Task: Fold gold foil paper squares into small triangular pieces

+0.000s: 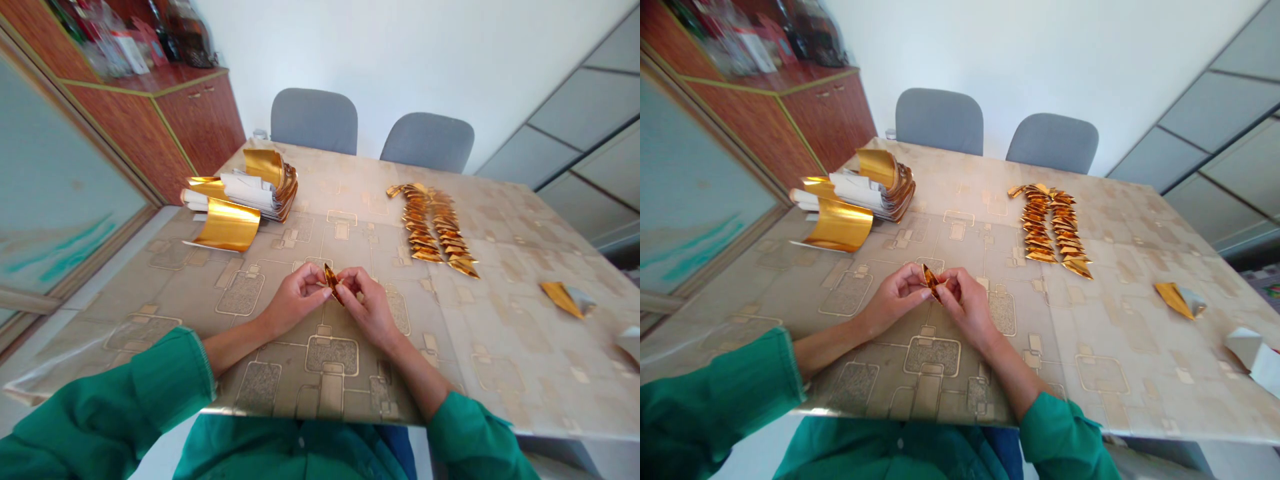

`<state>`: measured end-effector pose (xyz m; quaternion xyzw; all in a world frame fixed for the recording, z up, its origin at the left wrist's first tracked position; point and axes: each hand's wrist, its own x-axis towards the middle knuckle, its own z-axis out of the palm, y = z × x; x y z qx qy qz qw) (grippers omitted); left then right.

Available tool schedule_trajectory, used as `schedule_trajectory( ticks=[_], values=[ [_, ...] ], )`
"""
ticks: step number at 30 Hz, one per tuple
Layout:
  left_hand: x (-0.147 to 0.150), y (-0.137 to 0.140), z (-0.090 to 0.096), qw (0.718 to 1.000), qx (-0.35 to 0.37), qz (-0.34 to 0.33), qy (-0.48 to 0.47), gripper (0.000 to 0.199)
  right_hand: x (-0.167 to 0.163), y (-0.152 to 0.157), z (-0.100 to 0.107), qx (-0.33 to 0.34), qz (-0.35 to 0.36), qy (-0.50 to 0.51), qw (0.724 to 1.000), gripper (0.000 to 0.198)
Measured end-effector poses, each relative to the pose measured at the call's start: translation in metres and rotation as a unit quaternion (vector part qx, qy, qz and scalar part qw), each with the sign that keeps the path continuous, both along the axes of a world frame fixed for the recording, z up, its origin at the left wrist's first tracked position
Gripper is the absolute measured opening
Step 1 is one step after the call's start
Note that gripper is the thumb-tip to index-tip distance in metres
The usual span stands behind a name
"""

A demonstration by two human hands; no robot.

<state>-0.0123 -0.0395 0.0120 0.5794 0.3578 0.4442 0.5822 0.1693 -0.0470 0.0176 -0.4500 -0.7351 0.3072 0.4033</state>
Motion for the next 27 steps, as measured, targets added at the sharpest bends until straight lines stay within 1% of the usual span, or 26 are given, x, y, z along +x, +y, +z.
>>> schedule_trajectory(
  ticks=[3, 6, 8, 12, 16, 18, 22, 25, 27],
  values=[
    [0.004, -0.004, 0.001, 1.000, 0.000, 0.017, 0.013, 0.029, -0.002, -0.001, -0.004, 0.036, -0.008, -0.066, 0.997, 0.020],
    [0.007, -0.009, 0.002, 0.997, 0.026, 0.038, 0.062, 0.035, -0.005, -0.003, -0.006, 0.071, -0.011, -0.112, 0.991, 0.025],
    [0.008, -0.010, 0.003, 0.994, 0.047, 0.045, 0.090, 0.040, -0.008, -0.004, -0.006, 0.081, -0.024, -0.125, 0.989, 0.026],
    [0.009, -0.011, 0.003, 0.990, 0.064, 0.048, 0.113, 0.034, -0.010, -0.005, -0.005, 0.094, -0.050, -0.138, 0.985, 0.022],
    [0.009, -0.009, 0.002, 0.990, 0.060, 0.055, 0.113, 0.029, -0.009, -0.004, -0.004, 0.120, -0.052, -0.171, 0.977, 0.019],
    [0.009, -0.008, 0.001, 0.991, 0.058, 0.058, 0.104, 0.028, -0.010, -0.005, -0.003, 0.108, -0.066, -0.196, 0.972, 0.017],
    [0.009, -0.008, 0.001, 0.992, 0.058, 0.067, 0.092, 0.026, -0.011, -0.006, -0.003, 0.051, -0.101, -0.259, 0.959, 0.018],
    [0.009, -0.009, 0.003, 0.990, 0.057, 0.069, 0.107, 0.027, -0.012, -0.006, -0.005, 0.051, -0.101, -0.302, 0.946, 0.020],
    [0.007, -0.008, 0.005, 0.989, 0.045, 0.069, 0.123, 0.029, -0.011, -0.005, -0.004, 0.060, -0.102, -0.314, 0.942, 0.020]
  ],
)
